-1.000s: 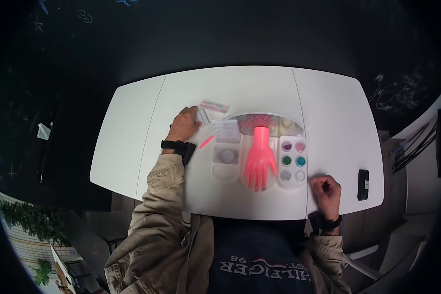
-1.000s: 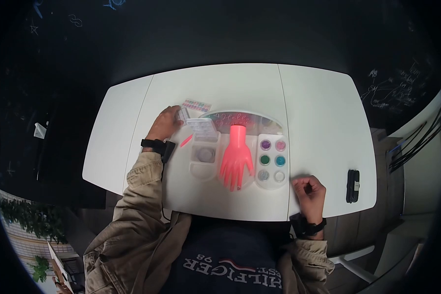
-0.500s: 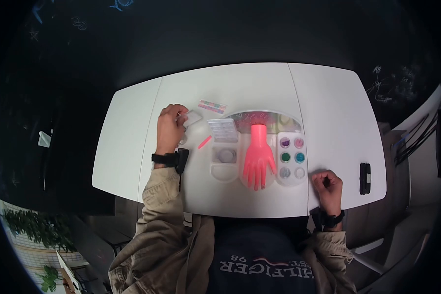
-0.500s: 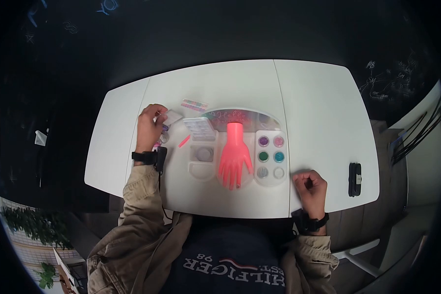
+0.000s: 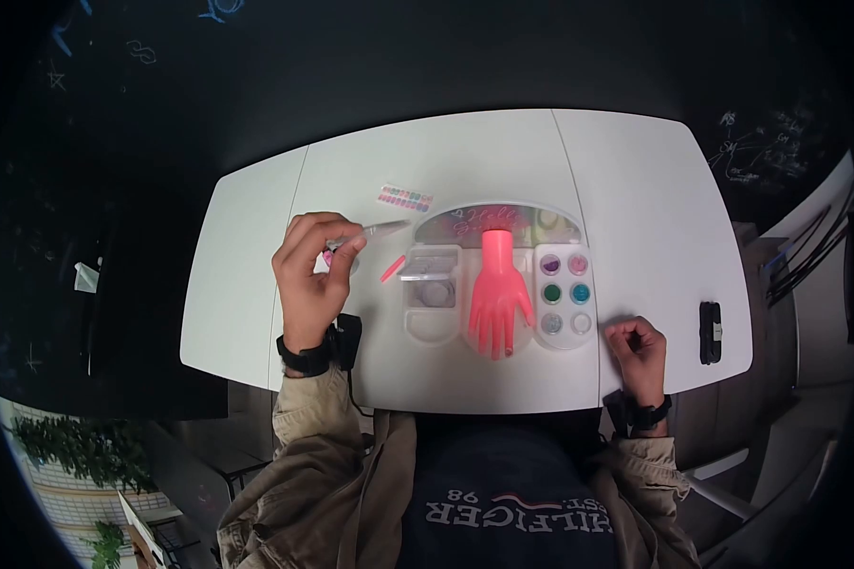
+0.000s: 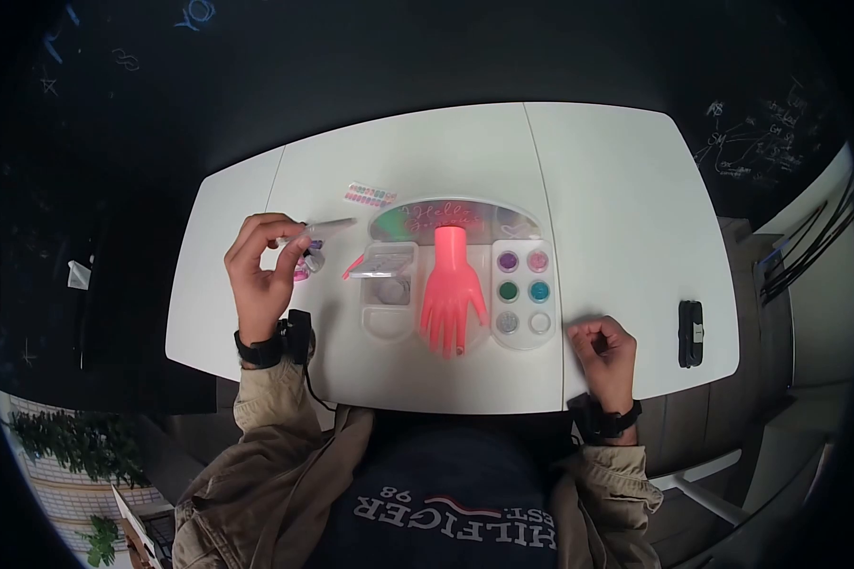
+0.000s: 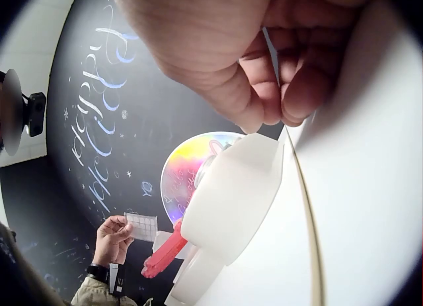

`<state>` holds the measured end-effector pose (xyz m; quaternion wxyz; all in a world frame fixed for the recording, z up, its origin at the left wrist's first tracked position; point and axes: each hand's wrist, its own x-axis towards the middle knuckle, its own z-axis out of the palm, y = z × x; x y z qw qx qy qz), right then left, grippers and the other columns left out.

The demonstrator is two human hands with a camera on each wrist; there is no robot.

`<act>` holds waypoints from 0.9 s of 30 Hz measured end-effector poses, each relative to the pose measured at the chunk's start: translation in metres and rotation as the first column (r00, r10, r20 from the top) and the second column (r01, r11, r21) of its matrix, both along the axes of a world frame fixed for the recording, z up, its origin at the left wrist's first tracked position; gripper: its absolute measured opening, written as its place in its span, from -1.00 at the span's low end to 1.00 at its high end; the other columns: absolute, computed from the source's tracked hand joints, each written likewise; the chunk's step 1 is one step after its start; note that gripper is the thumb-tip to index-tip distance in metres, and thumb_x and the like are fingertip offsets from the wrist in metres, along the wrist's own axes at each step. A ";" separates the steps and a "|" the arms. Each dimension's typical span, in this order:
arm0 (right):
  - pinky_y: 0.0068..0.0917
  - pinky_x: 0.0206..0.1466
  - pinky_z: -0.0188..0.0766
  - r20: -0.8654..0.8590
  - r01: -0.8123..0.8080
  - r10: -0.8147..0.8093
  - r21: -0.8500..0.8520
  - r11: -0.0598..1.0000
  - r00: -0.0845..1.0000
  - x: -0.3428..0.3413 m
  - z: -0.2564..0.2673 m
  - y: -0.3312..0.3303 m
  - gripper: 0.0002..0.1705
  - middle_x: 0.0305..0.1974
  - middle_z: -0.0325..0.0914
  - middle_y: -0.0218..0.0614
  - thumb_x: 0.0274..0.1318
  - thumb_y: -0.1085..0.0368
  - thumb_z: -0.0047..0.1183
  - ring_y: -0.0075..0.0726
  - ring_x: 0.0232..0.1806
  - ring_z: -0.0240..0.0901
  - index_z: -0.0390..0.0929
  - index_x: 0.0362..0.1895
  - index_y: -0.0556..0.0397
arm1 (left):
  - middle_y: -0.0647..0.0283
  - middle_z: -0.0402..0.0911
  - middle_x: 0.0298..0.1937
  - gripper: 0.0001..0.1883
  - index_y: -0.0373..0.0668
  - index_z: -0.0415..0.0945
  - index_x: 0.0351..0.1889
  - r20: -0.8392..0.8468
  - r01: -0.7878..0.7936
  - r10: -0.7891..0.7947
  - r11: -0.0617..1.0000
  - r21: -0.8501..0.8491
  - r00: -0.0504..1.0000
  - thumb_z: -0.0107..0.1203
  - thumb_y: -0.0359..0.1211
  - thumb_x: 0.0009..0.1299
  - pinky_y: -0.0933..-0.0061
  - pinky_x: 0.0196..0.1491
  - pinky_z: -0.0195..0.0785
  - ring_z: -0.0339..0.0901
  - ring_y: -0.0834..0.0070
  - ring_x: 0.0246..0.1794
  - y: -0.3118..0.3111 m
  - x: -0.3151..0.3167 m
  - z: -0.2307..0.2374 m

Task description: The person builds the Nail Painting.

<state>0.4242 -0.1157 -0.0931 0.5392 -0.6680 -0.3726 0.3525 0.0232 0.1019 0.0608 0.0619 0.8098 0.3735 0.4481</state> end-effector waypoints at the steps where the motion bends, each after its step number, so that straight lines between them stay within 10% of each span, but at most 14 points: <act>1: -0.65 -0.25 0.32 -0.008 -0.001 0.001 -0.011 1.000 1.000 0.001 0.000 0.000 -0.86 -0.40 0.62 -0.58 0.41 0.40 0.42 -0.75 -0.37 0.36 0.73 -0.23 0.19 | 0.21 0.79 -0.17 -0.85 -0.23 0.76 -0.18 -0.001 0.032 -0.032 0.999 -0.005 0.999 0.51 -0.51 0.34 0.33 -0.15 0.45 0.66 0.37 -0.18 -0.005 -0.001 0.004; 13: -0.64 -0.23 0.33 0.014 0.002 -0.002 0.016 1.000 1.000 0.001 -0.003 0.000 -0.86 -0.40 0.61 -0.59 0.41 0.39 0.42 -0.74 -0.36 0.34 0.74 -0.23 0.18 | 0.18 0.76 -0.18 -0.79 -0.26 0.77 -0.16 -0.061 0.382 -0.460 0.797 -0.467 0.886 0.49 -0.63 0.27 0.25 -0.01 0.56 0.71 0.24 -0.12 -0.030 0.005 0.007; 27: -0.66 -0.26 0.29 -0.025 0.005 -0.005 -0.010 1.000 1.000 0.002 -0.004 -0.001 -0.85 -0.40 0.59 -0.61 0.40 0.39 0.43 -0.77 -0.37 0.33 0.72 -0.24 0.17 | 0.24 0.81 -0.14 -0.77 -0.19 0.81 -0.16 -0.083 0.106 -0.118 0.984 -0.145 0.990 0.52 -0.60 0.24 0.25 -0.02 0.60 0.74 0.23 -0.08 0.009 0.031 -0.034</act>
